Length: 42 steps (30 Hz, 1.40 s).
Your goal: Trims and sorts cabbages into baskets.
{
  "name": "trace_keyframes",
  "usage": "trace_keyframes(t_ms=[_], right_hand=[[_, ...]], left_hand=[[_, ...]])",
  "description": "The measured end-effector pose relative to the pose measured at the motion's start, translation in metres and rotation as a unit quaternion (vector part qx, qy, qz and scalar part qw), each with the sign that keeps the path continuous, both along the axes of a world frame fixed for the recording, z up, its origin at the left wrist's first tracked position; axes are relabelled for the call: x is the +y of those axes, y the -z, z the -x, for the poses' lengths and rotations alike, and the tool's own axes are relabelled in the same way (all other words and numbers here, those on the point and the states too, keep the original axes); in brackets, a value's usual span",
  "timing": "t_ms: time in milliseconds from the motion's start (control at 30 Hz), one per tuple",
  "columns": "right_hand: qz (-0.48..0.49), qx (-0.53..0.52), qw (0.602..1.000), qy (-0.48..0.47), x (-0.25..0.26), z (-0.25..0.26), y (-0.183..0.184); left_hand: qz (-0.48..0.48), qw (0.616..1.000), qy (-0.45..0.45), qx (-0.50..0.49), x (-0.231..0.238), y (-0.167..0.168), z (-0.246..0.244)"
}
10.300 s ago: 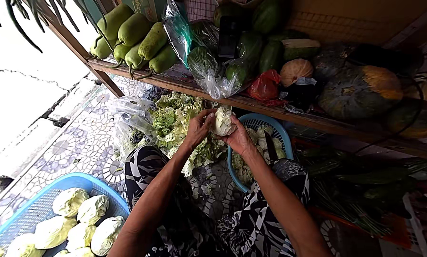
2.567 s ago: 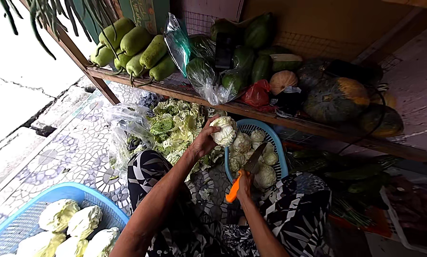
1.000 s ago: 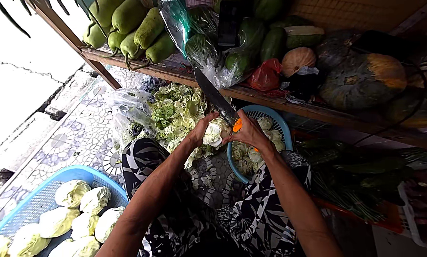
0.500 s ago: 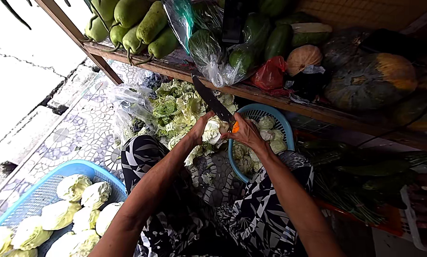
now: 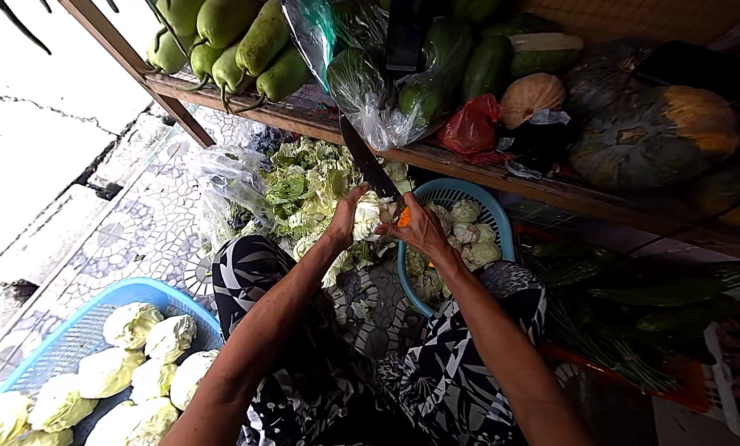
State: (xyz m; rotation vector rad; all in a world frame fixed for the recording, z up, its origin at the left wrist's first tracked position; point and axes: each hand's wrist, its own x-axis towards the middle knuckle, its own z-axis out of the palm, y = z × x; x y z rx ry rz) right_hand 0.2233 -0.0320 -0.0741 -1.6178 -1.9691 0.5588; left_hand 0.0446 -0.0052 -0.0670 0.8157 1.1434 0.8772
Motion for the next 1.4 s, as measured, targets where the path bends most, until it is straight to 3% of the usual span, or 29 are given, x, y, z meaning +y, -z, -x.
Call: trace_keyframes(t_ms=[133,367,600,767,1000,1100,1267,1400], right_hand=[[0.018,0.017,1.0,0.01,0.001,0.004,0.005],[-0.005,0.015,1.0,0.02,0.001,0.006,0.011],[-0.036,-0.003,0.999,0.01,0.001,0.006,0.014],[-0.06,0.008,0.998,0.019,0.001,0.007,0.017],[-0.067,0.002,0.998,0.001,-0.001,0.009,0.02],[-0.05,0.029,0.998,-0.003,-0.001,0.01,0.02],[-0.027,0.077,0.997,0.008,-0.003,0.014,0.023],[0.025,0.118,0.992,0.019,-0.003,0.016,0.022]], left_hand=[[0.004,0.999,-0.046,-0.012,0.006,0.001,-0.004],[-0.075,0.995,-0.068,0.012,0.004,0.014,0.0],[0.016,1.0,-0.02,0.013,0.015,-0.002,0.0],[-0.082,0.994,-0.058,0.042,0.002,0.01,0.0],[0.017,0.999,-0.012,0.026,0.015,0.0,0.001],[-0.035,0.997,-0.042,0.048,0.008,0.007,0.003],[-0.06,0.992,-0.014,0.114,0.0,0.007,0.01],[-0.156,0.98,-0.05,0.113,-0.001,0.017,0.008]])
